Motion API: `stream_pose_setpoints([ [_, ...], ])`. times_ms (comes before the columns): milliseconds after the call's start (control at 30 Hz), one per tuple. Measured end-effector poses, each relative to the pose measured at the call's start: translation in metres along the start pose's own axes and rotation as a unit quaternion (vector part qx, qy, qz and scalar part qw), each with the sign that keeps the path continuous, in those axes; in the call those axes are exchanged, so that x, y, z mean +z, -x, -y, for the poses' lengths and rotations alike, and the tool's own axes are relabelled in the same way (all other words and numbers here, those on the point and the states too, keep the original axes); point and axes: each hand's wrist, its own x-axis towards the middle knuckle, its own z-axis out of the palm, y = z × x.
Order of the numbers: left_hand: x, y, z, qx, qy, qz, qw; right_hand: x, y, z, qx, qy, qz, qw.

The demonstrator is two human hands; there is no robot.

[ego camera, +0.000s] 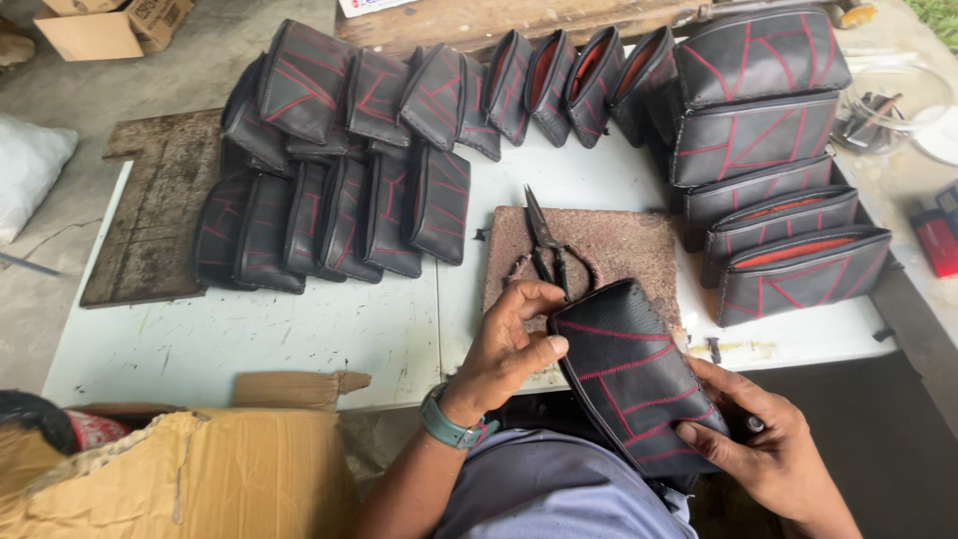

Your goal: The person uses shears to trim excess material from the edges of a black pouch with red stitching, then uses a lighter to seal the cut edges. The person repeats this process on multiple pouches, stacking the finished items on the table.

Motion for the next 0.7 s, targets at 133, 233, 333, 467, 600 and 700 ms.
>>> stream_pose_setpoints([
  [133, 0.006, -0.014, -0.02, 0.014, -0.199, 0.101, 0.975, -0.015, 0.001, 0.01, 0.098, 0.008, 0.049, 0.994],
  [233, 0.015, -0.027, -0.024, 0.067, -0.294, 0.215, 0.929, -0.026, 0.0, 0.008, 0.136, -0.014, 0.081, 0.987],
  [333, 0.029, -0.035, -0.012, -0.024, -0.355, 0.213, 0.91, -0.039, 0.001, 0.0, 0.131, 0.011, 0.056, 0.99],
  [467, 0.05, -0.033, 0.02, -0.053, -0.365, 0.099, 0.924, -0.061, 0.002, -0.014, 0.144, 0.077, -0.043, 0.986],
  [600, 0.068, -0.03, 0.056, -0.091, -0.358, 0.044, 0.928, -0.083, -0.003, -0.028, 0.105, 0.132, -0.097, 0.981],
  [700, 0.075, -0.033, 0.077, -0.097, -0.332, 0.035, 0.937, -0.098, -0.014, -0.036, 0.079, 0.116, -0.088, 0.986],
])
